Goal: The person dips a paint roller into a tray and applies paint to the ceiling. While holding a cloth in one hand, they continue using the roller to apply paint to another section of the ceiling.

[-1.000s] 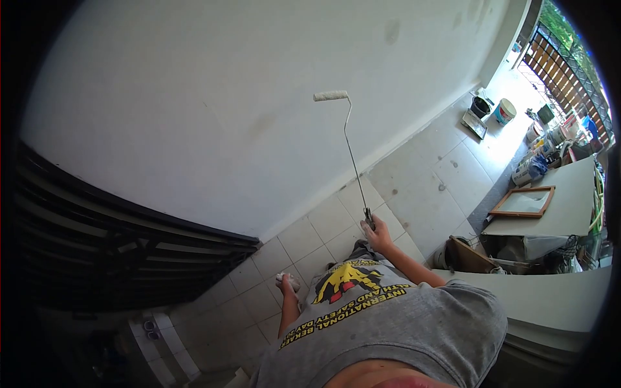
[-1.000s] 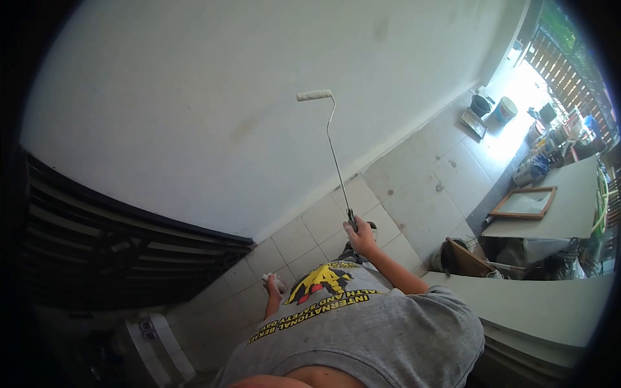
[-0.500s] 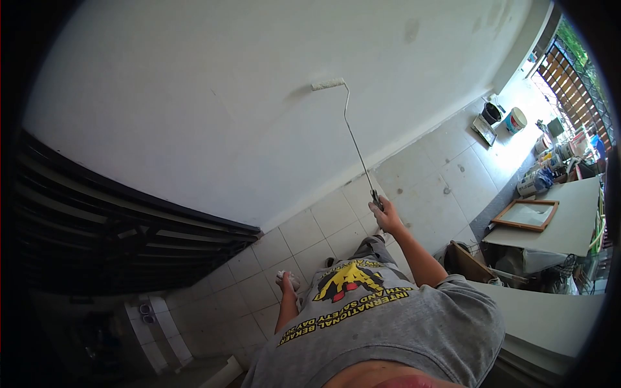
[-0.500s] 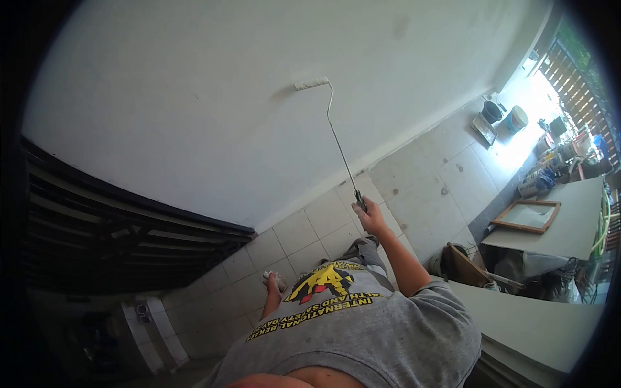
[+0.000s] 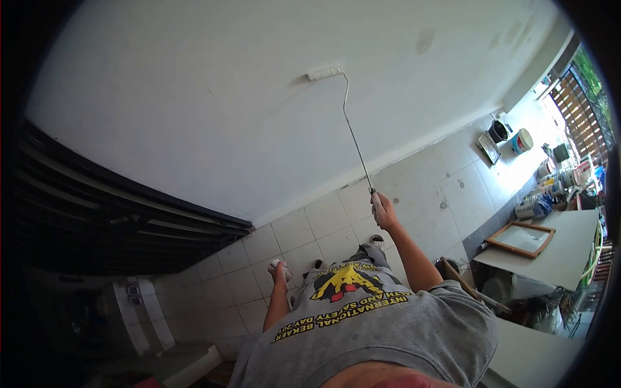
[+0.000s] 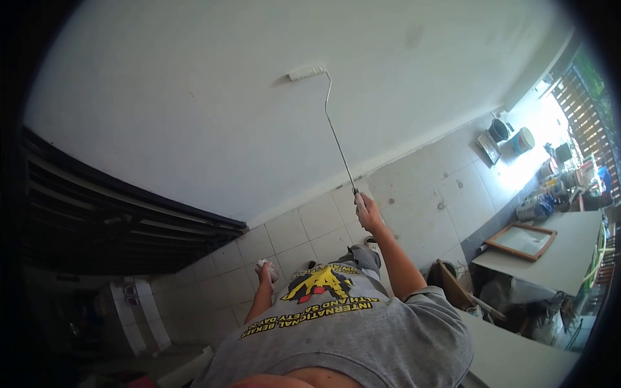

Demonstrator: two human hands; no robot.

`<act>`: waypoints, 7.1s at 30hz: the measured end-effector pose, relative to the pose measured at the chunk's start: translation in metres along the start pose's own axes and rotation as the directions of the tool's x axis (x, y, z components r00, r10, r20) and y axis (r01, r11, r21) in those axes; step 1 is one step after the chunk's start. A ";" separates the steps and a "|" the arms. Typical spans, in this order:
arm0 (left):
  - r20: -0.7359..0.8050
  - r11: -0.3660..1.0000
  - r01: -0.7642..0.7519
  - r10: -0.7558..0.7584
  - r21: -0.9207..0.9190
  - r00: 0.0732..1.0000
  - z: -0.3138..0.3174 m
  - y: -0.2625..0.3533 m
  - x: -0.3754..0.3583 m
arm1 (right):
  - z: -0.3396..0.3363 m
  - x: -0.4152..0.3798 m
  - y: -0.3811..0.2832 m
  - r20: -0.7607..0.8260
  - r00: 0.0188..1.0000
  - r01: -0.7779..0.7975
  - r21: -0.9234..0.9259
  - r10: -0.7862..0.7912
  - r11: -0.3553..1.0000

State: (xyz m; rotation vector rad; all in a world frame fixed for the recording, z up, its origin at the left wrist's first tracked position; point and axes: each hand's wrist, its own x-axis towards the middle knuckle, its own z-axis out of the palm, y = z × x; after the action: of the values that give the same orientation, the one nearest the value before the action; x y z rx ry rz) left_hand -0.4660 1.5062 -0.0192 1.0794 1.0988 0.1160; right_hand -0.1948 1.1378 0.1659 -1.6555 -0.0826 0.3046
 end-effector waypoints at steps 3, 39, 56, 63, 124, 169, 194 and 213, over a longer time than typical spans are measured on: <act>-0.085 1.000 -0.028 0.029 0.012 0.996 0.025 0.005 -0.029 | -0.016 0.020 0.025 -0.003 0.996 0.086 -0.117 -0.087 0.989; -0.312 0.991 -0.117 0.091 -0.065 0.946 0.187 -0.081 -0.128 | -0.115 0.059 0.064 0.101 0.992 0.123 -0.582 -0.079 0.804; -0.280 0.999 -0.026 0.031 0.021 0.959 0.169 -0.045 -0.148 | -0.070 0.041 0.002 0.101 0.982 0.191 -0.446 -0.163 0.874; -0.257 0.995 -0.089 0.100 0.053 0.961 0.176 -0.028 -0.148 | -0.058 0.052 0.009 0.142 0.980 0.191 -0.454 -0.141 0.870; -0.069 0.985 -0.104 0.114 0.139 0.991 0.135 0.022 -0.075 | -0.003 0.058 -0.029 0.014 0.960 0.256 -0.462 -0.281 0.849; -0.147 0.978 -0.143 0.165 0.152 0.975 0.108 0.011 -0.071 | 0.013 0.015 0.039 0.027 0.992 0.123 -0.429 -0.123 0.895; -0.139 0.981 -0.125 0.146 0.148 0.979 0.121 0.029 -0.076 | -0.001 0.023 -0.001 -0.012 0.982 0.167 -0.418 -0.189 0.893; -0.032 0.985 -0.144 0.147 0.096 0.989 0.143 0.039 -0.076 | -0.016 0.024 -0.011 -0.023 0.986 0.134 -0.465 -0.163 0.875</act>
State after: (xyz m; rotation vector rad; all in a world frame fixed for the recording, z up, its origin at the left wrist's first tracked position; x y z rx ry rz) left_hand -0.3790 1.3915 0.0645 1.2463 1.0683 0.2042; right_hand -0.1661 1.1287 0.1742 -2.1199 -0.2515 0.1176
